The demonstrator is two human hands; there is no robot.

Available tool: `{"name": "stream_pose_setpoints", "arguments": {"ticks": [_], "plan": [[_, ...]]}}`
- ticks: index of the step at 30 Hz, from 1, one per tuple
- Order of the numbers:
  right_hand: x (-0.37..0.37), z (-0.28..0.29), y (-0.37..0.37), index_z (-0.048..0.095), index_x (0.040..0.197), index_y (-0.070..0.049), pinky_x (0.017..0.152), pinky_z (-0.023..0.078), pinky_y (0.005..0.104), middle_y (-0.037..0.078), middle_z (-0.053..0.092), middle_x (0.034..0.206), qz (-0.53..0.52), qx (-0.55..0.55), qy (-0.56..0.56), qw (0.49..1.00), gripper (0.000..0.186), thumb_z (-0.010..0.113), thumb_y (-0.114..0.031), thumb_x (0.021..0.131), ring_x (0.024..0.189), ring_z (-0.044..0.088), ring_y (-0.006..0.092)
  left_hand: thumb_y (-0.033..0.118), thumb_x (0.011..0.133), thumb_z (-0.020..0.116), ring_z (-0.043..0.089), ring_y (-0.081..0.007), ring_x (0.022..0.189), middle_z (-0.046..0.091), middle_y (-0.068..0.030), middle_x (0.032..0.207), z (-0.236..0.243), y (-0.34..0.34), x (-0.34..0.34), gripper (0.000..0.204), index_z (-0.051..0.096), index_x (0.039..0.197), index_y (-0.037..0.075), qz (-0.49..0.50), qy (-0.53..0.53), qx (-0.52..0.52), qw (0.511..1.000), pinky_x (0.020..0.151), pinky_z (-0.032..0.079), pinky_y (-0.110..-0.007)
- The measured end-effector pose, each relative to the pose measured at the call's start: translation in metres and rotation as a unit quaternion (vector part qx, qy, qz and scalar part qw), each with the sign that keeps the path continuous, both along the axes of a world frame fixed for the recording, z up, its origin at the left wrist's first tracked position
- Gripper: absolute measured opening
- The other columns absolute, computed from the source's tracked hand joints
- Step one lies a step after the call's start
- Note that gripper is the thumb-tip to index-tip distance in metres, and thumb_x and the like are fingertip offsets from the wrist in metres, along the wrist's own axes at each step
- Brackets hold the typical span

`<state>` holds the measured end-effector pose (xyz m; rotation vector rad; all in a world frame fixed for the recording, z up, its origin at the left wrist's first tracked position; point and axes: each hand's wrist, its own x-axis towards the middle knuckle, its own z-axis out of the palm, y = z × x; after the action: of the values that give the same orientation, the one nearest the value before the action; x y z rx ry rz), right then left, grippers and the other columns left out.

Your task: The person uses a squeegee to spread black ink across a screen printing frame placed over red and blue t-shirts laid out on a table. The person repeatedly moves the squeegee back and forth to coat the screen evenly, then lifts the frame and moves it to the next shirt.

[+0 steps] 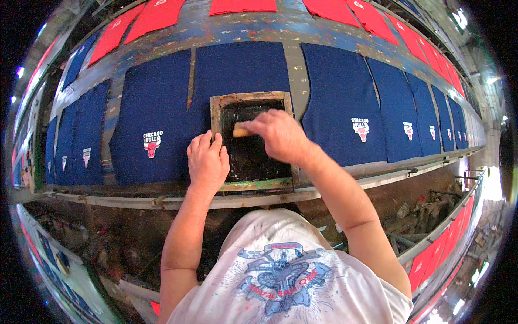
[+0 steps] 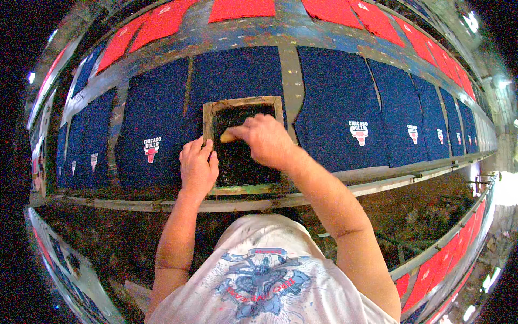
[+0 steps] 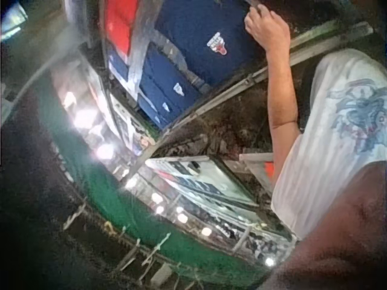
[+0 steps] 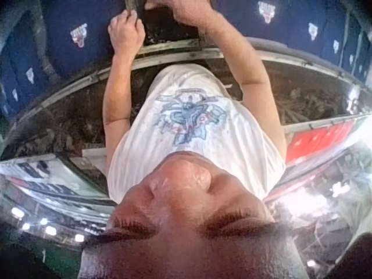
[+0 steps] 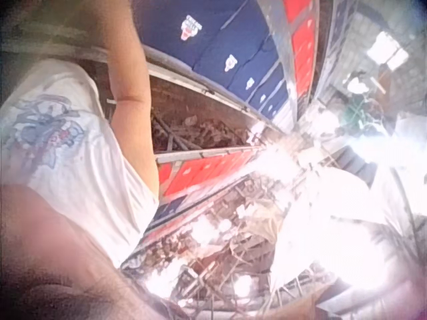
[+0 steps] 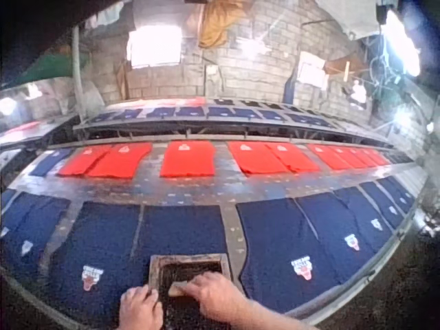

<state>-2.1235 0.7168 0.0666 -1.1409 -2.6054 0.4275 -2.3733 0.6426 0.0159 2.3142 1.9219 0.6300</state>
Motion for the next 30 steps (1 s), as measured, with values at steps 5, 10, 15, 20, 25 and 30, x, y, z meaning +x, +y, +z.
{"name": "stream_pose_setpoints", "arguments": {"ticks": [5,10,15,20,25,30], "plan": [[-0.006,0.000,-0.079,0.078,0.135,-0.013,0.103,0.055,0.0484,0.011,0.077,0.128,0.016,0.010,0.019,1.000,0.052,0.073,-0.007,0.084,0.114,0.072,0.0326,0.010,0.095,0.076,0.064,-0.0411,0.131,0.071,-0.0247,0.143,-0.023,-0.002,-0.004,0.043,0.077,0.136,-0.002,0.012,-0.118,0.003,0.993,0.116,0.049,-0.053],[-0.005,0.001,-0.123,0.077,0.138,-0.013,0.106,0.054,0.0496,0.012,0.072,0.135,0.000,-0.039,-0.003,0.999,0.055,0.077,-0.012,0.084,0.122,0.067,0.0349,-0.001,0.088,0.078,0.065,-0.0429,0.137,0.068,-0.0253,0.150,-0.036,-0.005,-0.002,0.055,0.073,0.143,-0.001,0.039,-0.246,-0.005,0.968,0.121,0.050,-0.051],[0.016,-0.003,-0.134,0.076,0.141,-0.011,0.116,0.049,0.0543,0.019,0.066,0.145,-0.020,-0.096,0.122,0.988,0.056,0.087,-0.023,0.088,0.136,0.060,0.0418,-0.010,0.084,0.070,0.059,-0.0365,0.151,0.061,-0.0240,0.162,-0.044,-0.013,-0.002,0.070,0.068,0.154,0.001,0.044,-0.326,-0.047,0.943,0.128,0.046,-0.044],[0.039,-0.023,-0.129,0.069,0.150,-0.006,0.124,0.046,0.0526,0.026,0.061,0.158,-0.318,-0.054,0.197,0.926,0.059,0.085,-0.023,0.096,0.145,0.058,0.0462,-0.010,0.080,0.073,0.062,-0.0376,0.147,0.064,-0.0250,0.157,-0.049,-0.009,-0.002,0.068,0.074,0.146,0.005,0.054,-0.379,-0.044,0.923,0.126,0.047,-0.044],[0.058,-0.032,-0.117,0.072,0.149,-0.006,0.115,0.054,0.0433,0.023,0.073,0.143,-0.326,-0.284,0.293,0.852,0.057,0.084,-0.025,0.097,0.134,0.070,0.0354,-0.020,0.079,0.064,0.061,-0.0336,0.150,0.060,-0.0239,0.163,-0.022,-0.008,0.004,0.060,0.078,0.134,-0.001,0.059,-0.438,-0.085,0.893,0.124,0.050,-0.040],[0.074,-0.015,-0.119,0.074,0.147,-0.009,0.115,0.054,0.0410,0.015,0.060,0.156,-0.295,-0.257,0.340,0.855,0.052,0.085,-0.016,0.097,0.140,0.062,0.0258,-0.021,0.079,0.064,0.059,-0.0324,0.152,0.058,-0.0235,0.167,0.018,0.000,0.017,0.053,0.079,0.127,-0.002,0.046,-0.416,-0.051,0.907,0.123,0.050,-0.040]]}}
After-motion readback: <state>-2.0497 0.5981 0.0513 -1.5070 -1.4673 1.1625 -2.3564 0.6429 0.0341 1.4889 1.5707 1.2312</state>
